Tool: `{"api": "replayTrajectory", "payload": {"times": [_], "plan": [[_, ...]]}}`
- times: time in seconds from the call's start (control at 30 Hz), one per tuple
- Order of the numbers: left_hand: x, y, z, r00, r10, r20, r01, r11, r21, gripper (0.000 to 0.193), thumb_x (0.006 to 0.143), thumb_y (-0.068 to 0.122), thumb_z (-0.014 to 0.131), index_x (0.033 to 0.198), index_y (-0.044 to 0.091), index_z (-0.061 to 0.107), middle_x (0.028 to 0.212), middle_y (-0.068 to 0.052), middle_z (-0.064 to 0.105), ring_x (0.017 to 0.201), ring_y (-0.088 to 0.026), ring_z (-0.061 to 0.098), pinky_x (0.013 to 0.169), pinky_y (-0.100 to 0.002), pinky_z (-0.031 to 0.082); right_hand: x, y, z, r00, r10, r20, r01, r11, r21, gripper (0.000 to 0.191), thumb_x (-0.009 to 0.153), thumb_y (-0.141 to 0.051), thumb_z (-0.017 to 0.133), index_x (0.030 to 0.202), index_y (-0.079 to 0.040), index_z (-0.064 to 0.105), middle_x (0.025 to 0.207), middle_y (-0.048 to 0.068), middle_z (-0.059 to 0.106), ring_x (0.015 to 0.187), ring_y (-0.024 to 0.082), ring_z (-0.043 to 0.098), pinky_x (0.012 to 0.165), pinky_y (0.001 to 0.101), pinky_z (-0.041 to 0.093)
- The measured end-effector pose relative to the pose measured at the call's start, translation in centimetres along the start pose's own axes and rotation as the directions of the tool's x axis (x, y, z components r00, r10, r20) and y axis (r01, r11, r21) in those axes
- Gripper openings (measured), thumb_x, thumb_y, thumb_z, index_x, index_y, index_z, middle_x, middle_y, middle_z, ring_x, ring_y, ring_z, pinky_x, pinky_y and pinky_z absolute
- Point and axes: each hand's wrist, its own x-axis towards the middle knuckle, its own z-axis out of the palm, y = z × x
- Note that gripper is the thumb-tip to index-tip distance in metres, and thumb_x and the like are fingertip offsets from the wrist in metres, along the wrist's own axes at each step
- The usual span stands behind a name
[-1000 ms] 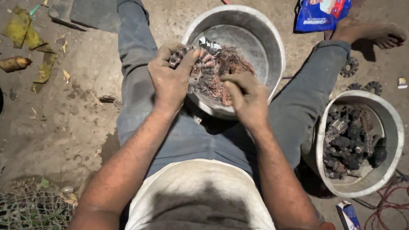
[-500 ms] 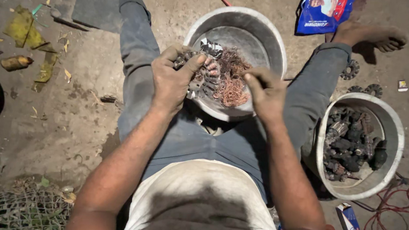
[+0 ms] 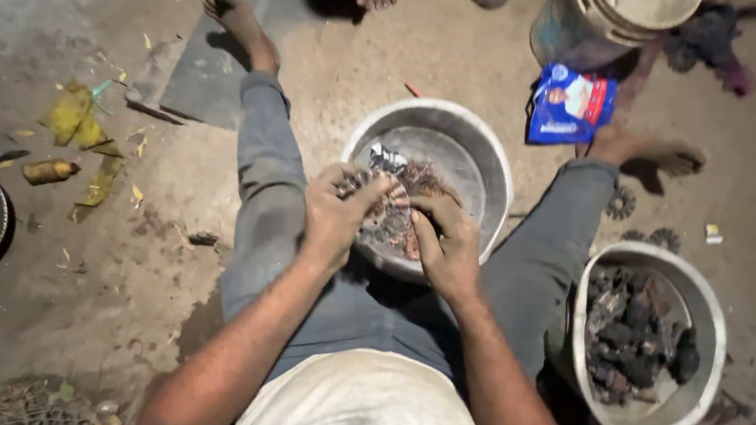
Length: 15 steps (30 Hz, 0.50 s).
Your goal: The person sits on the ground dismantling electric motor armatures, using a screwdriver and scissors to pry out and cut copper windings. They pull copper wire from the motor cores by hand, drop the copper into one basin, and place stripped metal cores into a second basin.
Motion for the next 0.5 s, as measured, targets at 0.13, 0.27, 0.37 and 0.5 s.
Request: {"api": "replayTrajectory", "payload": {"times": [0.13, 0.27, 0.37, 0.5], "plan": [[-0.8, 0.0, 0.0, 0.99, 0.085, 0.113, -0.09, 0.995, 0.04, 0.029, 0.08, 0.004, 0.087, 0.1, 0.001, 0.067, 0.087, -0.004, 0.072, 0.074, -0.007, 0.065, 0.065, -0.021, 0.055, -0.8, 2.0, 0.1, 0.995, 0.068, -0.072, -0.067, 0.998, 0.004, 0.011, 0.095, -0.006, 0.066, 0.103, -0.002, 0.072, 0.09, 0.009, 0.072, 0.08, 0.016, 0.07, 0.072, 0.0297, 0.054], [-0.9, -0.5, 0.2, 0.989, 0.128, 0.077, -0.14, 0.976, 0.168, 0.036, 0.073, 0.005, 0.093, 0.1, 0.0, 0.069, 0.089, -0.007, 0.074, 0.076, -0.009, 0.066, 0.068, -0.024, 0.057, -1.7, 4.8, 0.5, 0.973, 0.23, 0.005, -0.228, 0.958, 0.172, 0.014, 0.097, -0.01, 0.067, 0.105, -0.001, 0.074, 0.084, 0.005, 0.07, 0.077, 0.012, 0.062, 0.069, 0.0282, 0.051], [-0.7, -0.7, 0.5, 0.991, -0.116, 0.061, 0.126, 0.971, -0.201, 0.039, 0.07, 0.009, 0.09, 0.102, 0.0, 0.069, 0.089, -0.007, 0.076, 0.075, -0.013, 0.071, 0.068, -0.028, 0.06, -1.8, 6.1, 0.9, 0.92, 0.37, 0.125, -0.39, 0.857, 0.338, 0.016, 0.098, -0.013, 0.068, 0.106, 0.0, 0.074, 0.082, 0.004, 0.068, 0.075, 0.01, 0.059, 0.067, 0.0275, 0.049], [-1.0, -0.5, 0.8, 0.996, 0.072, -0.049, -0.07, 0.997, 0.029, 0.04, 0.071, 0.009, 0.092, 0.102, 0.0, 0.068, 0.09, -0.009, 0.075, 0.077, -0.012, 0.069, 0.068, -0.027, 0.059, -2.1, 5.4, 0.8, 0.941, 0.319, 0.116, -0.337, 0.916, 0.218, 0.016, 0.096, -0.014, 0.067, 0.103, 0.0, 0.073, 0.083, 0.004, 0.072, 0.075, 0.011, 0.065, 0.067, 0.028, 0.052]]}}
